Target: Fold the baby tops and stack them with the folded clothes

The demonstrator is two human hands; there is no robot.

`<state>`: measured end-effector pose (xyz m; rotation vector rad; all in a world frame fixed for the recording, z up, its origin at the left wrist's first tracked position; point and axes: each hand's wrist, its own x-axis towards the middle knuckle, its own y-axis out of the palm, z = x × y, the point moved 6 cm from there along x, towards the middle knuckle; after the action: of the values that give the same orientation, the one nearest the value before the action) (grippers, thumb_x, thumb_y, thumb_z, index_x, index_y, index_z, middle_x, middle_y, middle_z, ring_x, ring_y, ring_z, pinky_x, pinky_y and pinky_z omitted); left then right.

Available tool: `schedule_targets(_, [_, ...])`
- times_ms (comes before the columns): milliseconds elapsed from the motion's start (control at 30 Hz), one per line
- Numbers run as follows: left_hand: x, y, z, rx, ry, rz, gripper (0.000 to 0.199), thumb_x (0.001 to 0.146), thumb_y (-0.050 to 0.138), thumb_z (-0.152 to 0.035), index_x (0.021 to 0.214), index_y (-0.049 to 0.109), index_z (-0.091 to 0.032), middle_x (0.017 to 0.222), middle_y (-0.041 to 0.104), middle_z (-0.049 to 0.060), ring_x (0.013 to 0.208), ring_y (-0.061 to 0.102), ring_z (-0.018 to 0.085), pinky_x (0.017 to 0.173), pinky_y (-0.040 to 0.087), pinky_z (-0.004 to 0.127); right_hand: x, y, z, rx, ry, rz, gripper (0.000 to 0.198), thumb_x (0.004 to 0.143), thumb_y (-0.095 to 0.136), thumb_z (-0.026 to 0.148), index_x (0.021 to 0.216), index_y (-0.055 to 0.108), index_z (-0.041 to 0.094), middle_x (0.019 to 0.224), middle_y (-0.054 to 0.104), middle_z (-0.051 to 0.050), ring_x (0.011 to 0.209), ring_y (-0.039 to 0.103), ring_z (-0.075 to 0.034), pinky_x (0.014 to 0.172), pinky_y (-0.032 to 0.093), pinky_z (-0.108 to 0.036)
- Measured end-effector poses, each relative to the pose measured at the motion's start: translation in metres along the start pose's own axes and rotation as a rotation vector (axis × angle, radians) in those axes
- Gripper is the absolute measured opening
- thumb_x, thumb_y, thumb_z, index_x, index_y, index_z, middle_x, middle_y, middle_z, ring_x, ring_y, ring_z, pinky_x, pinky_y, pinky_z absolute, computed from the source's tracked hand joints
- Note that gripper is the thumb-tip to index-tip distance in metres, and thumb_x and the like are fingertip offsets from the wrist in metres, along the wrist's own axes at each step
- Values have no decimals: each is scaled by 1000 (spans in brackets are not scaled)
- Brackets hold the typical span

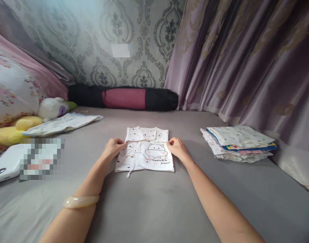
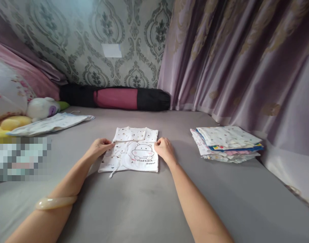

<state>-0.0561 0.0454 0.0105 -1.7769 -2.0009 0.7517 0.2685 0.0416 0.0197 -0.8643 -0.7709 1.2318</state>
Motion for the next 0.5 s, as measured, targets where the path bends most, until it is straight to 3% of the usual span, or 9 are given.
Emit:
schedule_targets(300, [1,0,-2,-15,31,-103,26,67,56,-42,77,61,-18,62,61,1,57,55,16,50,38,24,-5,3,9,-27,45,0,12,85,51,26,95,58,23,93,68,-3,88,62,-19,67,38,-26])
schedule_targets(500, [5,3,-3,149,34,-99,26,68,58,-43,79,61,-19,77,68,5,72,61,20,62,42,27,-7,4,11,-61,36,8,21,89,52,31,109,52,23,96,69,-3,91,63,-20,65,36,-27])
